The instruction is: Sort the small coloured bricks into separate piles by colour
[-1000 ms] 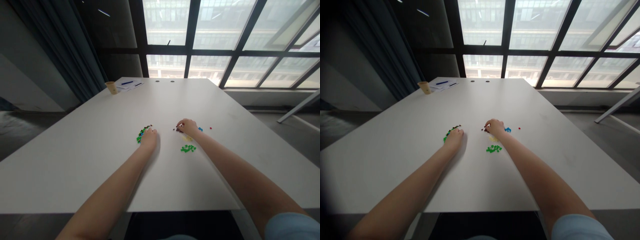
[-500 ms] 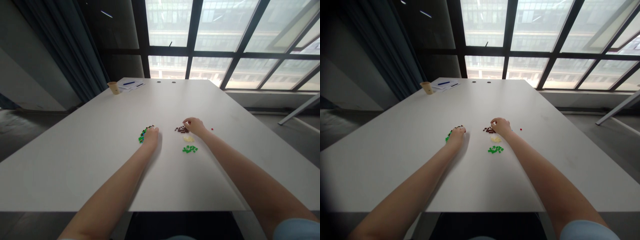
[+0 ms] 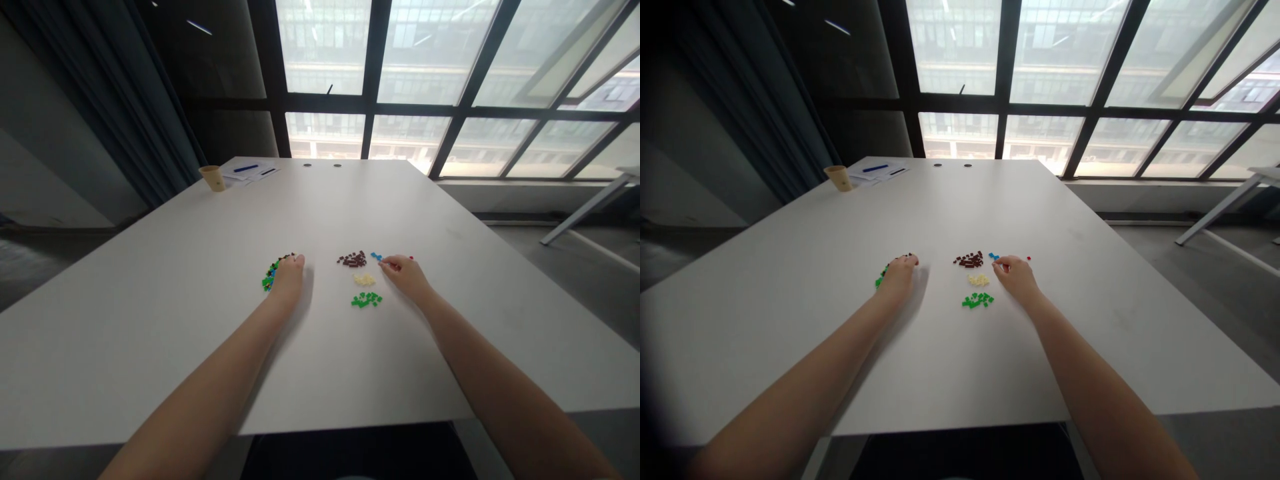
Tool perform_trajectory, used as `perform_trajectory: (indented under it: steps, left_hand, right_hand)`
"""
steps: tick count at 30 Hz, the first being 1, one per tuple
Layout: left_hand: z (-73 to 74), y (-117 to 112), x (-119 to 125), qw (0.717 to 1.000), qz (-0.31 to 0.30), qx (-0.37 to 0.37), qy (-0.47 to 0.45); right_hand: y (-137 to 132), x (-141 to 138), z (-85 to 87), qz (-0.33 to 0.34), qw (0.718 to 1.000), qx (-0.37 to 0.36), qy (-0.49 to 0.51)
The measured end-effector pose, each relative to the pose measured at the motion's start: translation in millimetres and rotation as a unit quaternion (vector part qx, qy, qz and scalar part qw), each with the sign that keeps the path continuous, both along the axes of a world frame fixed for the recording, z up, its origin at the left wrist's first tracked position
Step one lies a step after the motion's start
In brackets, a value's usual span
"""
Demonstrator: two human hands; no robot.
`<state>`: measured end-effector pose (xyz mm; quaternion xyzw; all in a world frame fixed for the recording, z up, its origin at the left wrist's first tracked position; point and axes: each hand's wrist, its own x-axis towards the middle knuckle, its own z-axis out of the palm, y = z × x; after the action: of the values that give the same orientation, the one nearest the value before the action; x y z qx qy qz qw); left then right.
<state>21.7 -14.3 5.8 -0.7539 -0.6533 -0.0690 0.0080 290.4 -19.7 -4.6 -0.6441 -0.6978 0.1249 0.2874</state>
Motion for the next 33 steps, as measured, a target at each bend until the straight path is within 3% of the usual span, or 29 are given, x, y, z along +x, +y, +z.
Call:
perform_trajectory:
  steps: [10, 14, 17, 20, 24, 26, 30, 33]
  left_hand:
    - [-1.6, 5.2, -0.6, 0.999, 0.025, -0.009, -0.039]
    - [-6.0, 8.7, -3.2, 0.993, 0.019, 0.024, -0.110]
    - [-5.6, 7.5, 2.3, 0.975, -0.022, 0.047, -0.214]
    - [-5.4, 1.5, 16.4, 0.915, -0.052, -0.010, -0.400]
    - [-11.3, -8.4, 38.2, 0.757, -0.059, -0.124, -0.638]
    - [-14.1, -12.2, 45.8, 0.702, -0.062, -0.144, -0.695]
    - [-13.9, -18.0, 53.8, 0.642, -0.080, -0.149, -0.748]
    - [-11.8, -21.3, 56.7, 0.624, -0.103, -0.151, -0.760]
  right_hand:
    - [-3.4, 3.7, -2.7, 0.041, 0.999, -0.014, 0.015]
    - [-2.2, 6.7, -2.6, 0.049, 0.999, -0.003, 0.022]
    - [-3.0, 5.9, -0.6, 0.057, 0.998, 0.011, 0.027]
    - [-6.7, 1.3, 1.9, 0.073, 0.997, 0.020, 0.033]
    - [-13.5, -8.1, 3.9, 0.112, 0.993, 0.029, 0.039]
    - [-16.3, -12.5, 4.4, 0.130, 0.990, 0.038, 0.043]
    - [-20.7, -19.1, 5.5, 0.161, 0.984, 0.063, 0.052]
    - [-24.2, -23.0, 7.3, 0.184, 0.977, 0.084, 0.065]
